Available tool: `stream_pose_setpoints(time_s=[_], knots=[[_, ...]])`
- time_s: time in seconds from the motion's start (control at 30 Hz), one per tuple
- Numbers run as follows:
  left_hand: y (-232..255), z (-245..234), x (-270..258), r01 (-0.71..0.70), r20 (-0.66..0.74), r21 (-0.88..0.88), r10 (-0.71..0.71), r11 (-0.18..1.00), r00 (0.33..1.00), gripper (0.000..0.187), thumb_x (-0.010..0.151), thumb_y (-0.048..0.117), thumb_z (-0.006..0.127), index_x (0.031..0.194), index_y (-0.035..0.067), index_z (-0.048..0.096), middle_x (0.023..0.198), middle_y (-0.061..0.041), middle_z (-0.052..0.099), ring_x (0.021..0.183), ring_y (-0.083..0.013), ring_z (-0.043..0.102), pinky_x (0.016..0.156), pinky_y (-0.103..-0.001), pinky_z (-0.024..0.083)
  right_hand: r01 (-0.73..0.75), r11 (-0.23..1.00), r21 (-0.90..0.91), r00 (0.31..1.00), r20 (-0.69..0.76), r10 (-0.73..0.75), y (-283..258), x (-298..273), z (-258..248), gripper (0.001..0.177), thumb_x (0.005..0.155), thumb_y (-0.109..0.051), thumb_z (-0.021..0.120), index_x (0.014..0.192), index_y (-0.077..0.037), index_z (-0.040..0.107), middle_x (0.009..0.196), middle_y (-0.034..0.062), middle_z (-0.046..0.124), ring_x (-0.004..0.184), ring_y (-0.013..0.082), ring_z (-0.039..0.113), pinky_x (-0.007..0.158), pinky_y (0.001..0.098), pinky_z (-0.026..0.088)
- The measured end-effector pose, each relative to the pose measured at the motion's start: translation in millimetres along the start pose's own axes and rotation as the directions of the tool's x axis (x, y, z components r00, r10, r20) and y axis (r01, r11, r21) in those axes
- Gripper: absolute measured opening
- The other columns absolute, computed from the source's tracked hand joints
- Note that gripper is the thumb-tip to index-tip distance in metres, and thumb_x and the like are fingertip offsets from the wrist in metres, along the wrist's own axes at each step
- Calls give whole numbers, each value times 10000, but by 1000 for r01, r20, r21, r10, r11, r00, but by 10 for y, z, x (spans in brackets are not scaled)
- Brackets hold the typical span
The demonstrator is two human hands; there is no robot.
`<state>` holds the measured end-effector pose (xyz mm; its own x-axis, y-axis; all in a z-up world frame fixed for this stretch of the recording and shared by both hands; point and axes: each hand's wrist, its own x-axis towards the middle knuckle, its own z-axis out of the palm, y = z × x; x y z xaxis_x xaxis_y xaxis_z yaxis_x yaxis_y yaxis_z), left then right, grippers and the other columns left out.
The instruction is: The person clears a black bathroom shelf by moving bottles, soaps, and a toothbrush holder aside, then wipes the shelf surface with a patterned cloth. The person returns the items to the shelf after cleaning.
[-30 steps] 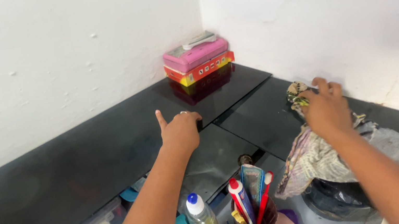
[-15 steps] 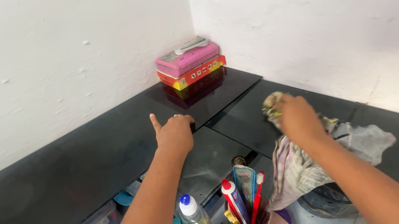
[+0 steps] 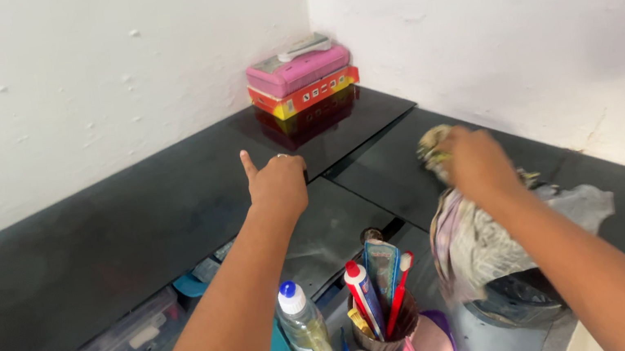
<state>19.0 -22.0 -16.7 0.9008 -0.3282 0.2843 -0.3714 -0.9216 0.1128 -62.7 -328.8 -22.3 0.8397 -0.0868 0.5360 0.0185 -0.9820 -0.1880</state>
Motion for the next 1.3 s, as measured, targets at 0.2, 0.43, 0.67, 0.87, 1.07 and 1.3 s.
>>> stream_pose_setpoints(time_s=[0.2,0.43,0.67,0.87,1.07,1.3], knots=[[-11,9,-65,1,-18,-30,-1,1000,1000,395,858,10,583,1192,176,712,1184,-68,692,1212,-248,626,1221,-694,44,46,996,-72,998,-29,-48,-75,-36,36,291,807,-68,723,1094,-59,772,1212,136,683,999,404,645,899,495,531],[-3,-94,-90,22,20,-30,-21,999,1000,431,870,7,568,1227,205,705,1220,-55,683,1233,-234,614,1227,-688,49,-12,999,-51,1000,11,13,29,10,-164,294,815,-95,738,1106,-78,781,1173,123,696,1028,379,669,929,490,538],[-22,-23,-28,-4,17,2,3,1000,1000,413,876,20,573,1224,197,707,1213,-64,686,1233,-236,613,1219,-694,71,208,978,22,974,89,-209,-41,-56,-115,279,841,-158,718,1100,-66,772,1200,69,686,1042,344,640,930,468,537],[-29,15,-38,-10,-20,-18,9,1000,1000,434,860,1,577,1225,198,705,1188,-59,688,1209,-234,623,1215,-692,76,51,990,-133,998,-36,-56,144,17,-137,308,931,-249,670,1155,-45,722,1314,75,632,1259,350,586,944,474,528],[-20,-15,-81,0,12,-7,0,1000,1000,446,856,1,580,1241,190,703,1193,-65,691,1219,-242,625,1226,-687,82,264,963,46,949,168,-268,188,-95,167,420,991,-234,548,1374,-74,614,1489,125,525,1332,336,537,1030,460,498],[-76,0,-115,-22,-29,-100,19,995,999,476,855,-20,553,1252,194,705,1231,-67,684,1226,-253,617,1208,-710,83,188,982,5,970,154,-187,843,-66,36,442,984,-146,514,1405,-25,578,1574,136,464,1447,354,426,1129,469,398]])
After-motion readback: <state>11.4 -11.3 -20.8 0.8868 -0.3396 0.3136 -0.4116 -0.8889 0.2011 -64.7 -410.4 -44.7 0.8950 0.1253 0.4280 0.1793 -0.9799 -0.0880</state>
